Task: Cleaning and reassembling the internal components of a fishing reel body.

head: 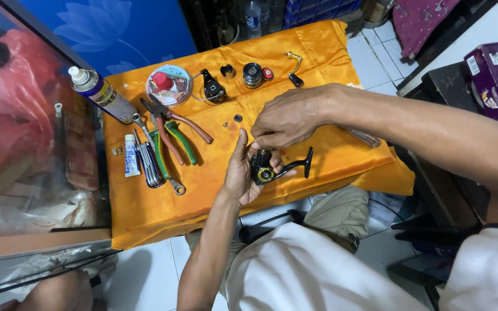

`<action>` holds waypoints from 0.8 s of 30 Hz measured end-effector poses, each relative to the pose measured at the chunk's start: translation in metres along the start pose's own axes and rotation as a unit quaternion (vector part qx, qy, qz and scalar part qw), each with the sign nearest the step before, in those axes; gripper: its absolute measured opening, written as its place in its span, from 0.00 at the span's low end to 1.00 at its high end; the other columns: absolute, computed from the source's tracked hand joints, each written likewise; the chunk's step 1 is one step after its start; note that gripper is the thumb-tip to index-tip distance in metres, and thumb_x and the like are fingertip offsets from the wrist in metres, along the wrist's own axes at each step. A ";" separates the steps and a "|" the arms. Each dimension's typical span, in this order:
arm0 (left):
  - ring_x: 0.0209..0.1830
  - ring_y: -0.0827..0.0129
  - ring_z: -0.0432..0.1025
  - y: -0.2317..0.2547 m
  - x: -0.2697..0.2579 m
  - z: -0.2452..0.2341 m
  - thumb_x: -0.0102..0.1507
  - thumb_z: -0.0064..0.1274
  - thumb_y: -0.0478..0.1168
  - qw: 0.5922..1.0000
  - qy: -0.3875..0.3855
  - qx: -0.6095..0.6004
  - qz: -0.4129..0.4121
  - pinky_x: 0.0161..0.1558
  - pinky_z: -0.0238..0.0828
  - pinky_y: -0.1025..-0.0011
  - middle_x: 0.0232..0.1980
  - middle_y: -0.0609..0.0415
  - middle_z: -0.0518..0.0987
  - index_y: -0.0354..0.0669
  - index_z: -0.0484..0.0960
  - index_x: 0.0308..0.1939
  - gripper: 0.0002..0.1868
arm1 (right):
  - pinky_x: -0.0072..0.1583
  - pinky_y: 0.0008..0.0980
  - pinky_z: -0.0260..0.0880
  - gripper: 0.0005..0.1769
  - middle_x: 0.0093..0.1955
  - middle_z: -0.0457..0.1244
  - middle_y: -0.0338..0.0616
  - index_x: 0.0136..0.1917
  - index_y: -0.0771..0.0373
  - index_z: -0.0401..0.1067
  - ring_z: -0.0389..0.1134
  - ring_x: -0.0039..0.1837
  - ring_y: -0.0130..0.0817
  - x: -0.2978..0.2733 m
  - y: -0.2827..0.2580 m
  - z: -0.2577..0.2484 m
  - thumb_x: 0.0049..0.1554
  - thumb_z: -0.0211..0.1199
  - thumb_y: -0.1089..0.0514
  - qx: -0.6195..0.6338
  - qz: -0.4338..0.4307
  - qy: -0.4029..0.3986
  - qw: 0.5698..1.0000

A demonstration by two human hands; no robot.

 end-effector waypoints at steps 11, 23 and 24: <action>0.30 0.59 0.74 0.008 0.002 0.012 0.68 0.34 0.73 1.000 -0.008 0.029 -0.001 0.47 0.81 0.50 0.27 0.45 0.71 0.42 0.75 0.43 0.36 | 0.51 0.53 0.71 0.18 0.37 0.68 0.50 0.40 0.58 0.71 0.73 0.47 0.51 -0.009 -0.005 -0.007 0.63 0.51 0.46 -0.015 -0.011 0.003 1.000; 0.31 0.65 0.71 0.011 -0.012 0.026 0.69 0.36 0.69 1.000 0.009 0.008 0.021 0.42 0.79 0.64 0.30 0.50 0.71 0.41 0.77 0.46 0.33 | 0.54 0.55 0.70 0.14 0.37 0.68 0.50 0.42 0.58 0.72 0.73 0.48 0.52 -0.007 -0.008 -0.005 0.60 0.52 0.49 0.007 -0.028 -0.003 1.000; 0.32 0.66 0.72 0.009 -0.011 0.025 0.70 0.36 0.69 1.000 0.007 0.005 0.020 0.42 0.79 0.65 0.31 0.52 0.71 0.41 0.77 0.46 0.34 | 0.54 0.55 0.69 0.14 0.36 0.67 0.51 0.40 0.58 0.71 0.73 0.46 0.52 -0.005 -0.004 -0.003 0.61 0.52 0.49 0.004 -0.034 -0.003 0.999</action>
Point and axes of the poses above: each hand's wrist, its own x-axis towards the middle knuckle, its own z-axis out of the palm, y = z × x, the point moved 7 cm from there along x, towards the middle knuckle
